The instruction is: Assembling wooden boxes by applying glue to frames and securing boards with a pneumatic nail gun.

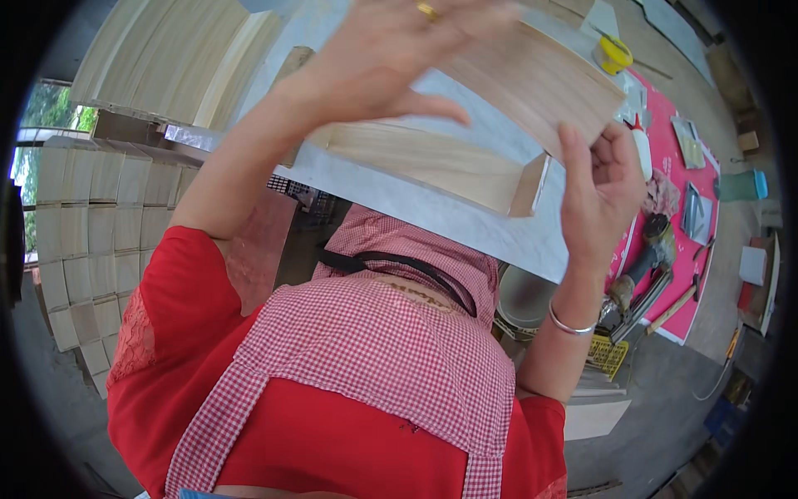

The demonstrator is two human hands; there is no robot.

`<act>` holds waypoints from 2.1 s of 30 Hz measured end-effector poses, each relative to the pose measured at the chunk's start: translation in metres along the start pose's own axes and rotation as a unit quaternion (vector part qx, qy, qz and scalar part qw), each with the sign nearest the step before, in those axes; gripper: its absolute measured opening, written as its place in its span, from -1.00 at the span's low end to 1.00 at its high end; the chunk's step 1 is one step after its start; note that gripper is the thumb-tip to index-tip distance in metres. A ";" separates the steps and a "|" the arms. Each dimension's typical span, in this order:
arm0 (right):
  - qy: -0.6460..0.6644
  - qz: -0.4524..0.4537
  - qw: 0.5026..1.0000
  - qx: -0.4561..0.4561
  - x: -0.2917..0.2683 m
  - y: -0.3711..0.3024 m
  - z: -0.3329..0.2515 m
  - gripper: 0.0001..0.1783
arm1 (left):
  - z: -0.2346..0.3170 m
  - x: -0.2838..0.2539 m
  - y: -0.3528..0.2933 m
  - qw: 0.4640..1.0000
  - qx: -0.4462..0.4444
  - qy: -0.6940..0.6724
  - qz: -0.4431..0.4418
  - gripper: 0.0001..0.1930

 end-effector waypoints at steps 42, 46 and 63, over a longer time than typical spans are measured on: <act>-0.100 -0.197 0.967 0.124 0.032 -0.034 0.104 0.04 | 0.096 0.044 0.018 0.758 -0.205 -0.617 -0.052 -0.10; -0.102 -0.195 0.968 0.124 0.033 -0.035 0.104 0.03 | 0.097 0.047 0.021 0.757 -0.208 -0.617 -0.054 -0.10; -0.094 -0.193 0.970 0.116 0.032 -0.034 0.108 0.02 | 0.101 0.053 0.024 0.752 -0.190 -0.628 -0.066 -0.12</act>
Point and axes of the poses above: each hand's wrist, its own y-axis towards the middle knuckle, its own x-axis out of the palm, z = x × y, the point moved 7 cm from there along y, towards the middle knuckle, and after that the axes turned 14 degrees about x, right-handed, at the moved point
